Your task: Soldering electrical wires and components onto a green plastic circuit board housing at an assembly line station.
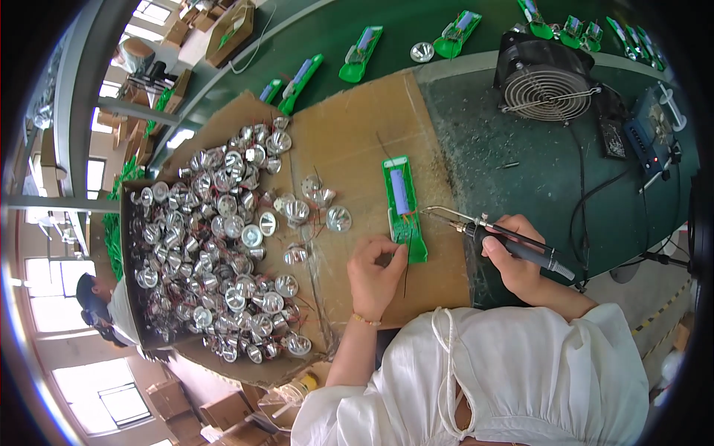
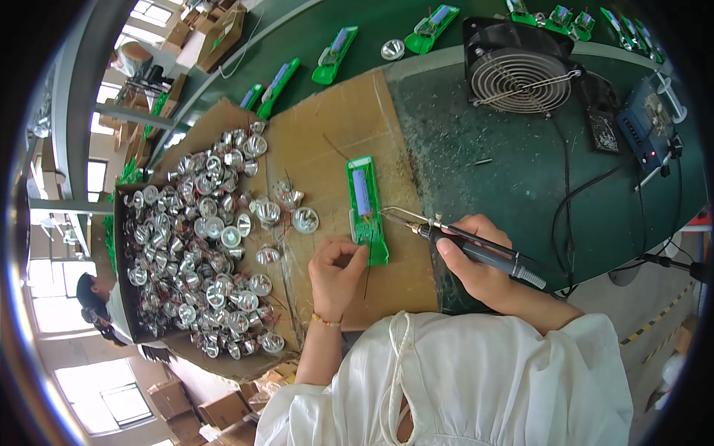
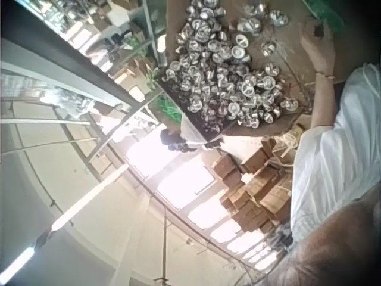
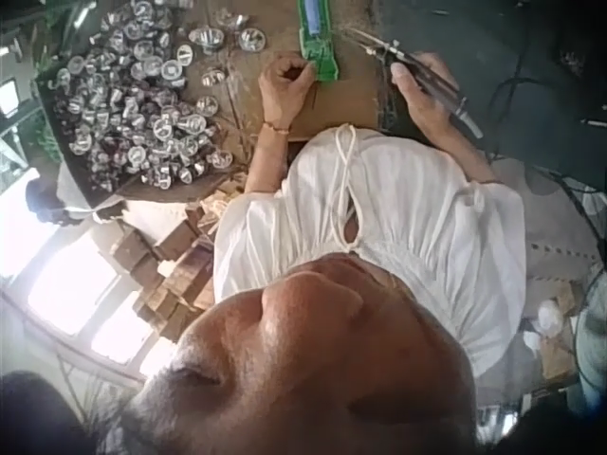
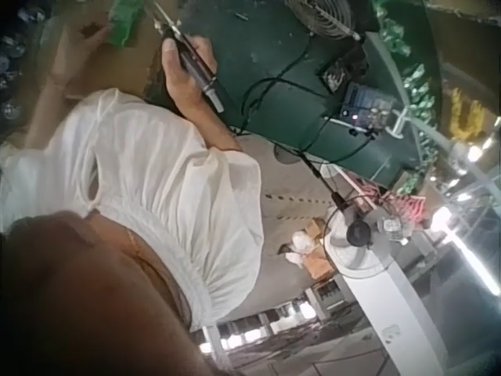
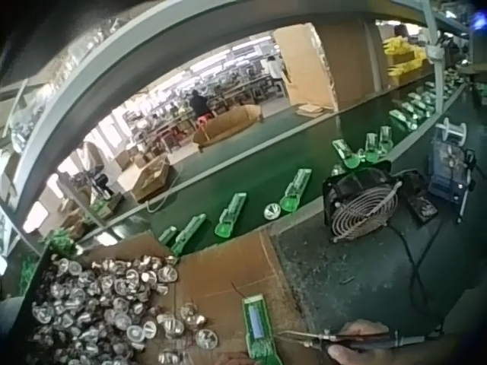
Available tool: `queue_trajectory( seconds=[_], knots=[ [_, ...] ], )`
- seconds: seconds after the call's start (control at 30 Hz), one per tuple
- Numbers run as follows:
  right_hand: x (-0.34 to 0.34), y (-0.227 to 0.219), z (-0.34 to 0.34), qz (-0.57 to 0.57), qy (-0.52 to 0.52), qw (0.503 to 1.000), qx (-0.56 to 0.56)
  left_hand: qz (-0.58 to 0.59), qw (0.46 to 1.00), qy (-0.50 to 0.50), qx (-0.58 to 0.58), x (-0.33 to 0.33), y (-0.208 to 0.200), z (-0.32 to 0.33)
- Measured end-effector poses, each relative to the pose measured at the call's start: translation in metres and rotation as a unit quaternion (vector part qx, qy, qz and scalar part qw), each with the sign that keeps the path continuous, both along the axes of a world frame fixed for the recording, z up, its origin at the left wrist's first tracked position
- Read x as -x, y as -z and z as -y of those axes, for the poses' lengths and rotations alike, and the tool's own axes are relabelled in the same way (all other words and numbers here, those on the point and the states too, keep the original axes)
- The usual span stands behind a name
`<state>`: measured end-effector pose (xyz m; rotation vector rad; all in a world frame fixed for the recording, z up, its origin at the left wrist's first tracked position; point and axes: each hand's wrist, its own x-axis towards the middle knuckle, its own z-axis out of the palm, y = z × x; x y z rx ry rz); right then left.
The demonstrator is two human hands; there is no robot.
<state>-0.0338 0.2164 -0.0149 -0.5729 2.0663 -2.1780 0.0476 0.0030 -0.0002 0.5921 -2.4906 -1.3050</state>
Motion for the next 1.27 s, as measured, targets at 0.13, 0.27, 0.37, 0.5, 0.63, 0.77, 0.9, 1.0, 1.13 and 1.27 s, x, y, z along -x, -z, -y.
queue_trajectory(
  seconds=[0.13,0.27,0.37,0.5,0.63,0.77,0.9,1.0,1.13,1.27],
  knots=[
    [0.016,0.002,-0.019,-0.029,0.042,0.999,-0.015,0.006,0.981,-0.093,-0.167,-0.001,-0.016,0.002],
    [0.026,0.013,-0.022,0.035,0.082,0.996,-0.004,0.139,0.989,0.049,-0.024,0.019,-0.013,0.013],
    [0.031,0.017,-0.021,0.035,0.086,0.996,-0.015,0.128,0.989,0.079,-0.001,0.075,-0.027,0.025],
    [0.031,0.017,-0.018,0.108,0.08,0.99,-0.031,0.104,0.979,0.128,0.119,0.187,-0.036,0.045],
    [0.032,0.015,-0.02,0.137,0.063,0.988,-0.039,-0.032,0.999,0.01,0.033,0.291,-0.02,0.074],
    [0.034,0.01,-0.024,0.146,0.062,0.986,-0.044,-0.064,0.958,-0.057,0.274,0.326,-0.028,0.125],
    [0.035,0.011,-0.023,0.147,0.047,0.987,-0.033,0.083,0.948,0.026,0.306,0.318,-0.006,0.147],
    [0.035,0.018,-0.019,0.131,0.049,0.99,-0.031,0.095,0.961,0.018,0.258,0.292,-0.017,0.138],
    [0.036,0.009,-0.021,0.184,0.062,0.98,-0.034,0.081,0.967,0.018,0.24,0.207,-0.046,0.092],
    [0.033,0.006,-0.018,0.154,0.061,0.986,-0.027,0.035,0.972,0.002,0.231,0.107,-0.049,0.052]
  ],
)
